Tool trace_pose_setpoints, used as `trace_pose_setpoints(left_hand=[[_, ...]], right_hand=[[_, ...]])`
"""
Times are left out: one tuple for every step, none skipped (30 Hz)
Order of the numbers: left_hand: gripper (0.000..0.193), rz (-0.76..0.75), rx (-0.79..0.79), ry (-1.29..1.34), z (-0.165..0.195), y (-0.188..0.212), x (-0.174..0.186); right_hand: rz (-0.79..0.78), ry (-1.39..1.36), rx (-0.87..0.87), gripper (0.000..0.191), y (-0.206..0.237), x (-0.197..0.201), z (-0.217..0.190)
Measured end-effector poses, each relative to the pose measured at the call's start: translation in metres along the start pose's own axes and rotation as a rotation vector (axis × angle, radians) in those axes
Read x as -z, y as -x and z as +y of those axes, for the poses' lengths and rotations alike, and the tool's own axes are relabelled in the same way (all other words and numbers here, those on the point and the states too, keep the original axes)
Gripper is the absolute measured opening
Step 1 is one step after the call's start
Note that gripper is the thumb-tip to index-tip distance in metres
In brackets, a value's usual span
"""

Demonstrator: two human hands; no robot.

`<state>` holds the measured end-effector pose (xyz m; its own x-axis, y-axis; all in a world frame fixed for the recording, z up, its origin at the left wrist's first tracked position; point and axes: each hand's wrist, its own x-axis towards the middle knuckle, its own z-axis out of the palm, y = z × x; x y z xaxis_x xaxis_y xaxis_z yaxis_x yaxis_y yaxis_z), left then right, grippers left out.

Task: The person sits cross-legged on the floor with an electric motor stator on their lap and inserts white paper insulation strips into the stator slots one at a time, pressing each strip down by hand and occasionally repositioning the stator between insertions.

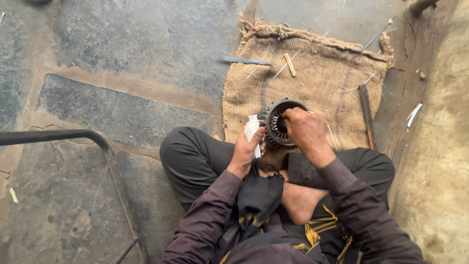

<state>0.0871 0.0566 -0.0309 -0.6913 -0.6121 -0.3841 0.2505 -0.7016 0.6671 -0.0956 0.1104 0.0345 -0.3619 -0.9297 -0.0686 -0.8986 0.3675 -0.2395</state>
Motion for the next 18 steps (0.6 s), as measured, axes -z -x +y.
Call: trace_pose_setpoints(left_hand=[[0.051, -0.011, -0.01, 0.0, 0.0, -0.001, 0.0], [0.051, -0.017, -0.015, 0.001, -0.001, -0.002, 0.001], [0.051, -0.02, -0.008, 0.0, -0.003, 0.0, 0.001], [0.052, -0.016, 0.001, 0.01, -0.004, 0.001, 0.002], [0.052, -0.016, 0.002, 0.016, -0.004, 0.0, 0.002], [0.053, -0.018, -0.001, 0.022, -0.005, -0.001, 0.001], [0.053, -0.019, 0.003, 0.016, -0.005, -0.001, 0.001], [0.053, -0.018, 0.003, 0.012, -0.004, -0.001, 0.001], [0.054, -0.014, 0.001, 0.009, -0.004, -0.001, 0.001], [0.054, -0.012, -0.002, 0.005, -0.003, -0.001, 0.001], [0.054, -0.008, -0.003, 0.002, -0.002, -0.001, 0.001], [0.054, -0.006, -0.005, 0.0, -0.002, -0.001, 0.001], [0.054, -0.001, -0.006, 0.001, -0.002, -0.001, 0.001], [0.055, 0.007, -0.004, 0.004, -0.002, -0.001, 0.0], [0.055, 0.013, -0.001, 0.006, -0.002, -0.001, 0.001], [0.055, 0.017, 0.003, -0.003, -0.002, -0.001, 0.001], [0.056, 0.021, 0.005, -0.013, -0.003, -0.001, 0.001], [0.056, 0.026, 0.007, -0.022, -0.003, -0.001, 0.001]], right_hand=[[0.023, -0.086, 0.036, 0.021, -0.002, 0.004, -0.001], [0.039, -0.175, 0.07, 0.027, -0.002, 0.007, -0.002], [0.049, -0.269, 0.094, 0.033, 0.001, 0.007, -0.005], [0.039, -0.241, 0.089, 0.028, 0.004, 0.006, -0.009], [0.037, -0.211, 0.09, 0.024, 0.005, 0.004, -0.012], [0.04, -0.18, 0.093, 0.02, 0.005, 0.0, -0.015], [0.075, -0.182, 0.111, 0.019, 0.005, -0.003, -0.015], [0.111, -0.184, 0.134, 0.017, 0.003, -0.007, -0.015], [0.146, -0.186, 0.161, 0.016, 0.001, -0.01, -0.015], [0.112, -0.149, 0.212, 0.016, -0.002, -0.013, -0.012], [0.077, -0.111, 0.262, 0.017, -0.006, -0.015, -0.009], [0.042, -0.073, 0.313, 0.018, -0.01, -0.016, -0.006], [0.024, -0.049, 0.353, 0.019, -0.013, -0.016, -0.002], [0.002, -0.025, 0.393, 0.02, -0.015, -0.016, 0.001], [-0.019, -0.002, 0.431, 0.022, -0.018, -0.016, 0.003], [-0.046, 0.0, 0.448, 0.02, -0.02, -0.016, 0.005], [-0.073, 0.004, 0.466, 0.019, -0.022, -0.016, 0.007], [-0.101, 0.006, 0.483, 0.017, -0.023, -0.016, 0.007]])
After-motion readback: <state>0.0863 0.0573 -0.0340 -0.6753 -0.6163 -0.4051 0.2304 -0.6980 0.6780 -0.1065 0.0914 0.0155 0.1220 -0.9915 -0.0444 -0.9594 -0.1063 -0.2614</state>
